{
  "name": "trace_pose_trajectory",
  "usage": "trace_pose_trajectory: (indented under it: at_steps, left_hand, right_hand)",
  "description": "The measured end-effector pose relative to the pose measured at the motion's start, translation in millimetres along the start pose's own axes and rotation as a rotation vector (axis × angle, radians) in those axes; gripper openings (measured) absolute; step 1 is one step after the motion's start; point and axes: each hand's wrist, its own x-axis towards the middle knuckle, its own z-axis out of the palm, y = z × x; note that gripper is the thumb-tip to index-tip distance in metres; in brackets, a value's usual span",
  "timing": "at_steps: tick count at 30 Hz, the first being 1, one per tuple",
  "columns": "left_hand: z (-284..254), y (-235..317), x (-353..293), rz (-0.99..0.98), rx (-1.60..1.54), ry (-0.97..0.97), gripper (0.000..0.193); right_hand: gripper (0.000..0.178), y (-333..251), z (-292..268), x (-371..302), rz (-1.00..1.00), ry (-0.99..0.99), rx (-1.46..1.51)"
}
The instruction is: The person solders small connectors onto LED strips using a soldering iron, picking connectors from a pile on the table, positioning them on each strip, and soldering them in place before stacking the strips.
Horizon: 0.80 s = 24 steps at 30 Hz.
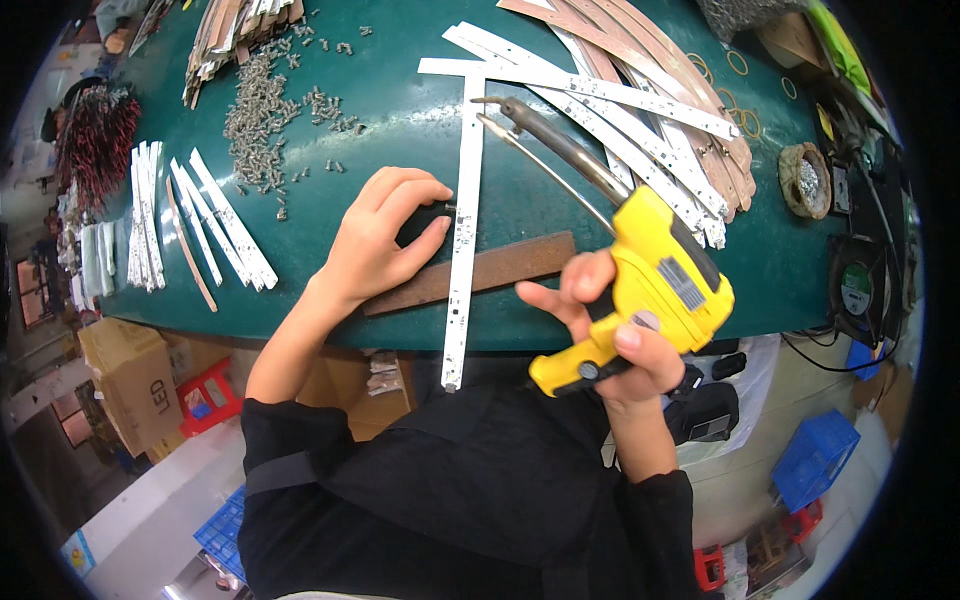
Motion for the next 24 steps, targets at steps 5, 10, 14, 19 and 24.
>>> trace_pose_trajectory:
  at_steps: [5, 10, 14, 19, 24]
  left_hand:
    - [1, -4, 6, 0.065, -0.029, 0.036, 0.021]
    - [3, -10, 4, 0.133, 0.002, -0.002, 0.018]
    - [4, -10, 4, 0.114, -0.020, 0.017, 0.019]
    - [4, -7, 2, -0.012, -0.123, 0.046, 0.018]
    - [5, -8, 0, -0.048, -0.133, 0.038, 0.017]
  right_hand:
    - [0.052, -12, -17, -15, -0.051, -0.058, -0.040]
    - [0.060, -11, -14, -22, -0.126, 0.031, -0.112]
    - [0.081, -17, -9, -30, -0.120, 0.032, -0.480]
    - [0.078, -23, -1, -41, 0.057, -0.029, -0.671]
    - [0.079, -23, 6, -36, 0.108, 0.014, -0.673]
